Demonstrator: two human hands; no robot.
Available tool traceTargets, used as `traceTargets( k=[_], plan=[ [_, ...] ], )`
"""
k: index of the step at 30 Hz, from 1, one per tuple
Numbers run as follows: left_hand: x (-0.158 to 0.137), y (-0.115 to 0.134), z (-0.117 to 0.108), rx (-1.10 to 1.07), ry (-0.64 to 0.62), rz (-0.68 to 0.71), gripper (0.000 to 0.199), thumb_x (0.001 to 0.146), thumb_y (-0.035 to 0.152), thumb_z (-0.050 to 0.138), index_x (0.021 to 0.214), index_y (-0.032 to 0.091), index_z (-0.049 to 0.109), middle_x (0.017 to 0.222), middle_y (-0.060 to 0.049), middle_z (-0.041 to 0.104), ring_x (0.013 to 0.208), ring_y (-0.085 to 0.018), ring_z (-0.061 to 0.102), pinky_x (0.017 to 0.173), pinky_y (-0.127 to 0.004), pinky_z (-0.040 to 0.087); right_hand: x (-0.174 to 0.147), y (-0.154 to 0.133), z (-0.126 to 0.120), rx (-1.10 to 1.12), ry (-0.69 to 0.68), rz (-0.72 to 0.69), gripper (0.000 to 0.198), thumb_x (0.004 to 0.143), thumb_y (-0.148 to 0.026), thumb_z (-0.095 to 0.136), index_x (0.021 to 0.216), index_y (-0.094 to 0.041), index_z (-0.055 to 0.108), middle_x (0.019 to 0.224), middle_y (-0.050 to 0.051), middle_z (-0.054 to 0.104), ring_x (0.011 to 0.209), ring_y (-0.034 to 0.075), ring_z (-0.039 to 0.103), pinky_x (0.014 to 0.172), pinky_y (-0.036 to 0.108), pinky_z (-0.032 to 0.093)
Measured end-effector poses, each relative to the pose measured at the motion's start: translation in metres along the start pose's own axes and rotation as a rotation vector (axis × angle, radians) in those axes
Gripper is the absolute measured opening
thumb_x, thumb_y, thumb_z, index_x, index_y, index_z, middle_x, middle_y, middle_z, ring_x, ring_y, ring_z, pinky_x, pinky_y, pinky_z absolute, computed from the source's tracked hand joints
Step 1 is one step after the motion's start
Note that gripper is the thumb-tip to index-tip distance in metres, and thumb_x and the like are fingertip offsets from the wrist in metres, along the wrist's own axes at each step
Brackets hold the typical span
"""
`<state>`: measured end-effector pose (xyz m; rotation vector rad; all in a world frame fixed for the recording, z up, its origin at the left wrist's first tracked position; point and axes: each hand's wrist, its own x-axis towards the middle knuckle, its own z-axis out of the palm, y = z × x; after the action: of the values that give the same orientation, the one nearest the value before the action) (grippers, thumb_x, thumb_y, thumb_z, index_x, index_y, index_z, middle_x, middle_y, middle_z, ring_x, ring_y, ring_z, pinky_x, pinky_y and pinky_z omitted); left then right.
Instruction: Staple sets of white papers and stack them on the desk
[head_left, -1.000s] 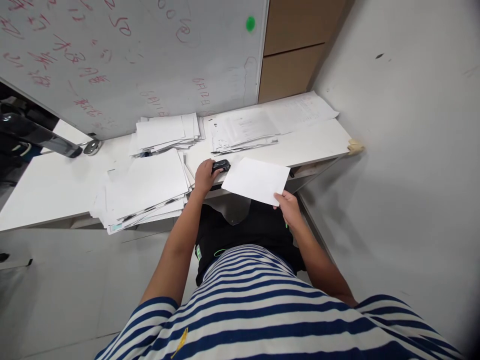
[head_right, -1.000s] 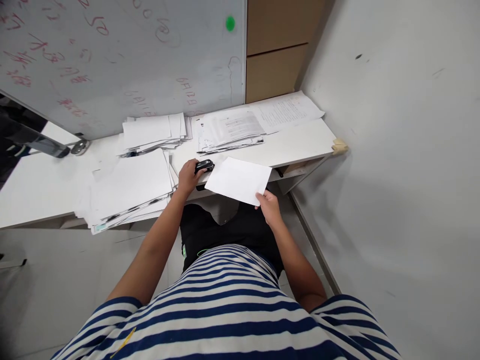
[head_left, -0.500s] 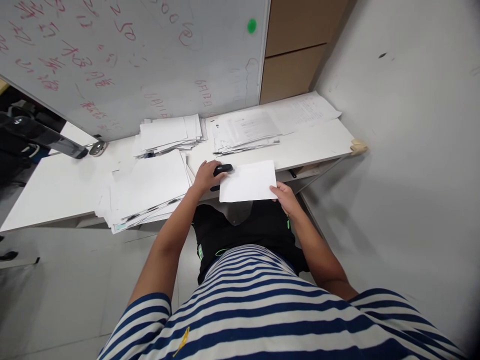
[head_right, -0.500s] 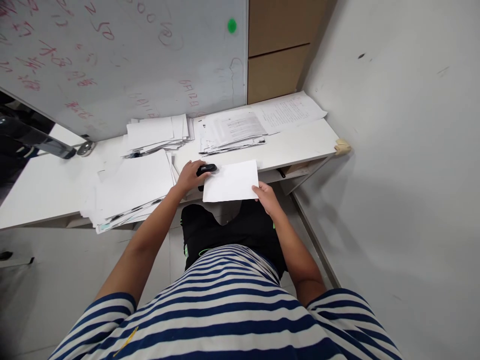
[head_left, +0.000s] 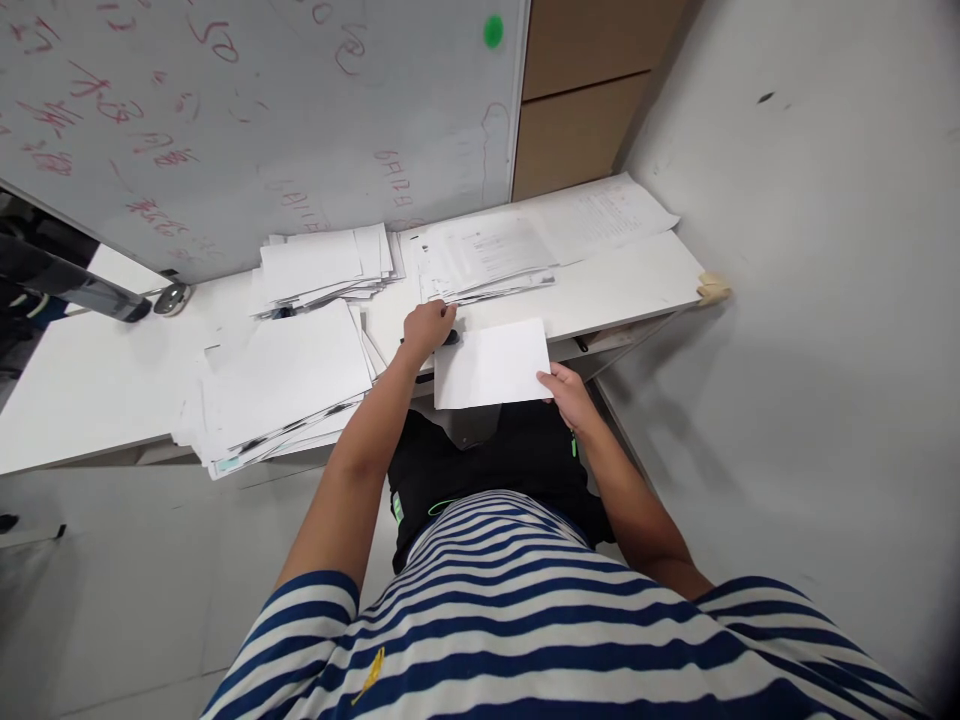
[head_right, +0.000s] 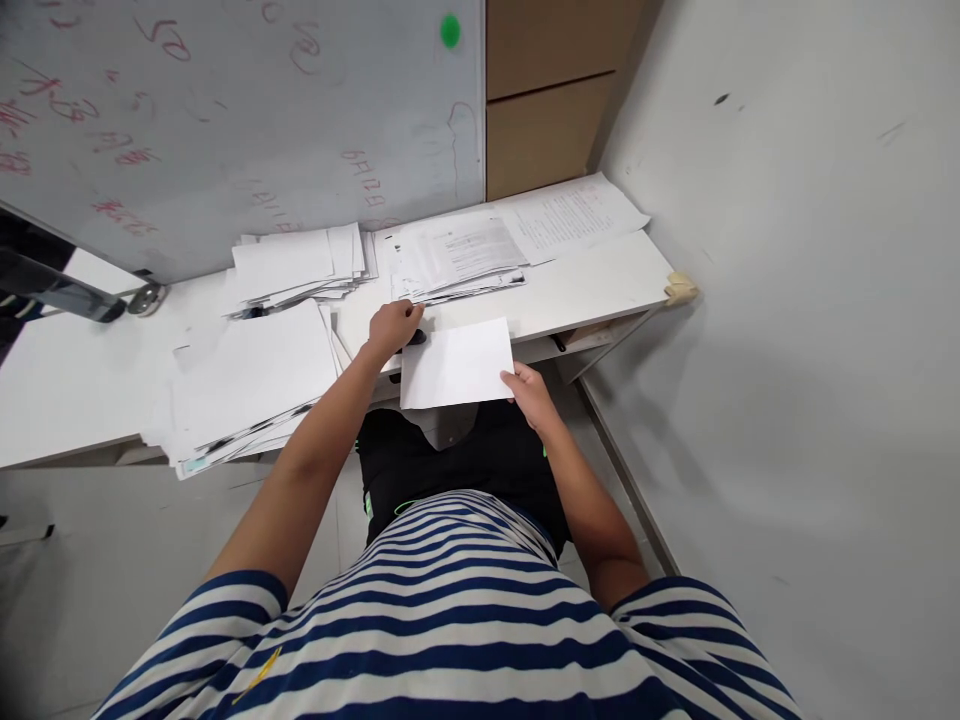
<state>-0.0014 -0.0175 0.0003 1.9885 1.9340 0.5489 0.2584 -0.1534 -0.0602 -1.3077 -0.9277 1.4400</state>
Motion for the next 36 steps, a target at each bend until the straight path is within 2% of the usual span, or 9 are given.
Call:
traceTargets(
  k=[5,11,15,17,20,22,24,29,36],
  plan=[
    [0.003,-0.002,0.012,0.014,0.014,-0.114,0.046,0.088,0.045,0.055,0.054,0.023,0.032,0.052,-0.005,0.042,0.064,-0.027,0.058,0.062,-0.038,0.039,-0.001,-0.002,0.0,0.015,0.02,0.013,0.026,0.071,-0.043,0.072,0.08,-0.019,0.068,0.06,-0.004,0.055,0.054,0.009,0.041,0.048,0.023,0.029],
    [0.007,-0.002,0.02,0.0,-0.043,-0.086,0.039,0.085,0.038,0.062,0.057,0.023,0.04,0.052,-0.006,0.042,0.078,-0.032,0.061,0.07,-0.039,0.041,-0.001,0.002,0.001,0.02,0.053,0.031,0.028,0.072,-0.044,0.072,0.084,-0.019,0.069,0.059,-0.004,0.055,0.053,0.009,0.039,0.049,0.024,0.028],
    [0.005,-0.001,0.017,-0.024,-0.039,-0.09,0.044,0.089,0.038,0.058,0.056,0.022,0.034,0.052,-0.004,0.039,0.07,-0.026,0.058,0.066,-0.037,0.039,-0.001,0.005,0.002,0.036,0.051,0.032,0.028,0.072,-0.042,0.07,0.088,-0.018,0.07,0.061,-0.004,0.056,0.053,0.009,0.04,0.049,0.024,0.028],
    [0.002,-0.002,0.012,-0.072,0.021,-0.079,0.046,0.092,0.043,0.054,0.057,0.022,0.032,0.053,-0.002,0.038,0.064,-0.022,0.054,0.063,-0.035,0.038,-0.002,0.004,0.003,0.036,0.052,0.024,0.027,0.073,-0.041,0.069,0.087,-0.018,0.071,0.061,-0.004,0.056,0.054,0.009,0.041,0.049,0.024,0.029],
    [-0.005,-0.004,0.003,-0.238,0.202,-0.034,0.048,0.097,0.05,0.045,0.061,0.023,0.032,0.056,-0.001,0.04,0.064,-0.018,0.051,0.061,-0.032,0.038,-0.003,-0.001,0.004,0.039,0.06,0.015,0.027,0.073,-0.04,0.07,0.087,-0.018,0.072,0.061,-0.003,0.057,0.055,0.01,0.042,0.049,0.024,0.03],
    [-0.012,-0.008,-0.002,-0.349,0.343,-0.014,0.047,0.1,0.053,0.037,0.064,0.023,0.036,0.06,-0.001,0.045,0.067,-0.016,0.052,0.063,-0.031,0.039,-0.003,-0.006,0.005,0.044,0.057,0.015,0.027,0.072,-0.04,0.071,0.087,-0.017,0.072,0.06,-0.003,0.057,0.054,0.01,0.042,0.049,0.024,0.03],
    [-0.02,-0.014,-0.005,-0.389,0.399,-0.007,0.047,0.102,0.054,0.031,0.068,0.024,0.042,0.066,-0.001,0.052,0.07,-0.016,0.055,0.065,-0.03,0.04,-0.002,-0.014,0.004,0.054,0.053,0.011,0.027,0.07,-0.04,0.071,0.085,-0.017,0.073,0.058,-0.003,0.056,0.053,0.009,0.041,0.049,0.024,0.029],
    [-0.038,-0.034,0.001,-0.255,0.224,-0.001,0.046,0.102,0.052,0.033,0.072,0.024,0.055,0.076,-0.004,0.065,0.078,-0.02,0.062,0.069,-0.032,0.04,0.0,-0.04,-0.011,0.058,0.072,-0.007,0.029,0.066,-0.037,0.073,0.087,-0.017,0.075,0.06,-0.002,0.06,0.051,0.009,0.042,0.047,0.023,0.029],
    [-0.037,-0.035,0.015,-0.201,0.315,-0.144,0.045,0.103,0.047,0.029,0.074,0.024,0.055,0.079,-0.006,0.068,0.081,-0.022,0.063,0.072,-0.034,0.04,-0.019,-0.074,-0.047,0.055,0.208,-0.135,0.03,0.066,-0.034,0.079,0.091,-0.018,0.075,0.067,-0.001,0.065,0.054,0.01,0.05,0.048,0.023,0.037]
  ],
)
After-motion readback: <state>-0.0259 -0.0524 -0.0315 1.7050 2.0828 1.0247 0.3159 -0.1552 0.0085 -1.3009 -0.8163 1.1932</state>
